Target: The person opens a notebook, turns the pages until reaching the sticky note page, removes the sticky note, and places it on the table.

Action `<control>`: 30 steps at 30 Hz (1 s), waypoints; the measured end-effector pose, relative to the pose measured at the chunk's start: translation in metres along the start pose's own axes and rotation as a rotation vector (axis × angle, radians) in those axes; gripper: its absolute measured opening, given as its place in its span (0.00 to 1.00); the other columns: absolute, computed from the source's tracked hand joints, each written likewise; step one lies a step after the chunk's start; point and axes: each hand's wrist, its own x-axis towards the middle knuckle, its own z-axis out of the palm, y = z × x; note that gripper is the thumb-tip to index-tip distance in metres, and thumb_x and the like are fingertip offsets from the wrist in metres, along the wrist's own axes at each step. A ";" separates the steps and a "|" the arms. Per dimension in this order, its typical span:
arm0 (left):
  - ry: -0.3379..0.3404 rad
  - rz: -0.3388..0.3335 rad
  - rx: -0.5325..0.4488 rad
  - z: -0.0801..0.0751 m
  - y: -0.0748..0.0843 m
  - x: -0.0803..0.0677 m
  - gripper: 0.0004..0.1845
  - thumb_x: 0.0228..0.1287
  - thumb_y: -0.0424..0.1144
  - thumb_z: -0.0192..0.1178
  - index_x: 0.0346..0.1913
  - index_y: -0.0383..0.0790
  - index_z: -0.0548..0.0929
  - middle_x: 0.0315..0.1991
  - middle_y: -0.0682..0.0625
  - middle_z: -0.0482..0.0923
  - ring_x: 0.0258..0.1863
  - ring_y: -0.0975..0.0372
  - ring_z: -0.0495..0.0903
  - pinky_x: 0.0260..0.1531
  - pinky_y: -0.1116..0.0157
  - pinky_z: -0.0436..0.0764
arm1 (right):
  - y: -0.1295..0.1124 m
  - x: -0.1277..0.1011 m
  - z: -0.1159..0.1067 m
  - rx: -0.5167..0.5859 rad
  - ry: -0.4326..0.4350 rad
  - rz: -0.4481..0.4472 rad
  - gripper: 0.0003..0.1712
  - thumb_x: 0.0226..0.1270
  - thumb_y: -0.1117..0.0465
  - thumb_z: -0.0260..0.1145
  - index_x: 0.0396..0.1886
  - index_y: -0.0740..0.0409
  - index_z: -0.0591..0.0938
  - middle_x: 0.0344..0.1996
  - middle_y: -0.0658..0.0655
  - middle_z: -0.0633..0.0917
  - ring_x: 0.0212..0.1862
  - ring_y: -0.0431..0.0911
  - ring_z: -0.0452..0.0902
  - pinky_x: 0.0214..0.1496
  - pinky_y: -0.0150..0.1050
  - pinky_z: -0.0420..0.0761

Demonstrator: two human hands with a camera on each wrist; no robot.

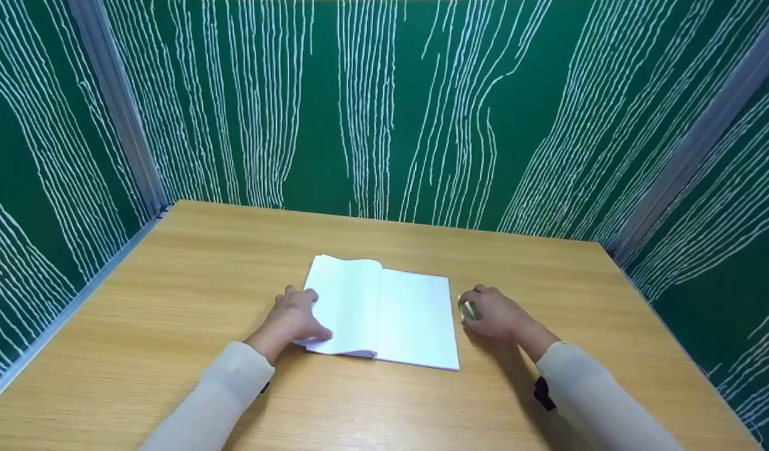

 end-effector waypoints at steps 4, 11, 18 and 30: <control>0.002 0.005 0.023 0.002 0.001 -0.001 0.46 0.40 0.48 0.78 0.64 0.36 0.71 0.60 0.35 0.65 0.57 0.45 0.66 0.58 0.50 0.71 | 0.000 -0.001 0.001 -0.004 0.001 -0.009 0.22 0.59 0.53 0.66 0.53 0.54 0.79 0.48 0.60 0.78 0.45 0.53 0.72 0.49 0.52 0.78; 0.027 0.023 0.068 0.001 0.000 0.001 0.41 0.41 0.47 0.78 0.59 0.34 0.74 0.54 0.36 0.68 0.49 0.48 0.68 0.50 0.53 0.74 | 0.001 -0.001 0.000 0.005 0.004 -0.001 0.22 0.59 0.53 0.65 0.53 0.53 0.79 0.49 0.60 0.78 0.45 0.53 0.72 0.49 0.52 0.77; 0.000 0.031 0.049 -0.002 -0.002 0.009 0.39 0.45 0.45 0.76 0.62 0.36 0.73 0.54 0.39 0.72 0.49 0.50 0.72 0.56 0.52 0.74 | 0.001 -0.001 -0.002 0.008 0.052 -0.016 0.22 0.58 0.54 0.65 0.53 0.54 0.79 0.47 0.59 0.78 0.43 0.52 0.72 0.46 0.50 0.78; 0.150 0.282 -0.031 -0.006 0.008 0.006 0.41 0.51 0.60 0.66 0.68 0.51 0.68 0.72 0.47 0.60 0.71 0.53 0.59 0.67 0.47 0.65 | -0.014 -0.002 -0.026 0.068 0.363 -0.036 0.36 0.60 0.44 0.64 0.67 0.51 0.71 0.65 0.60 0.73 0.66 0.60 0.65 0.65 0.66 0.63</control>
